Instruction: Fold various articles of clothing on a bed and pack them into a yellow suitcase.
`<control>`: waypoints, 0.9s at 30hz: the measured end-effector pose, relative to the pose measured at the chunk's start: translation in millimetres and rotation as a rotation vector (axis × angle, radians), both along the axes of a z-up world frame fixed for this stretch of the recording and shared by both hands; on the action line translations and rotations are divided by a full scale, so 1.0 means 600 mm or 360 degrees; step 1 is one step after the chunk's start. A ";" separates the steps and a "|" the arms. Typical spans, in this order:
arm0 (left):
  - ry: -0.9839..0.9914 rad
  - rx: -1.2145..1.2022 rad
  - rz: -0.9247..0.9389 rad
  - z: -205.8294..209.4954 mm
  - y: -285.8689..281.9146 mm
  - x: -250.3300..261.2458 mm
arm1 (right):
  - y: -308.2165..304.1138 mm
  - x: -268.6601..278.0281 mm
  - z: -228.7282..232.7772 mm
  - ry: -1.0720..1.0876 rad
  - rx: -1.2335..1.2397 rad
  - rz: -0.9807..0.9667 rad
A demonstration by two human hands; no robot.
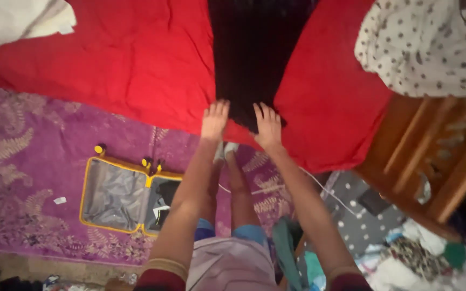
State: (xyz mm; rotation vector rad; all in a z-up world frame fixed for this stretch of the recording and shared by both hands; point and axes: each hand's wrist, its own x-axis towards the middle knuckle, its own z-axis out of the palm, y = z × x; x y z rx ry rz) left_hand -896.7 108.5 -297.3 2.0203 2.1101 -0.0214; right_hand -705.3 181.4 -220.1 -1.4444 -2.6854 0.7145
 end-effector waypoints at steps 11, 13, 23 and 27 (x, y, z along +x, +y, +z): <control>-0.0134 -0.0097 0.0204 -0.048 -0.035 0.029 | -0.034 0.081 -0.152 -0.0280 0.0147 0.0130; -0.0192 -0.0154 0.0199 -0.022 -0.048 0.022 | -0.043 0.076 -0.101 -0.0200 0.0076 0.0131; -0.0774 0.0171 -0.0425 0.154 -0.033 -0.080 | 0.014 0.080 0.085 0.0382 -0.0594 0.0064; -0.0857 0.0125 -0.0589 0.161 0.098 -0.132 | 0.140 0.043 0.123 0.0371 -0.0631 0.0053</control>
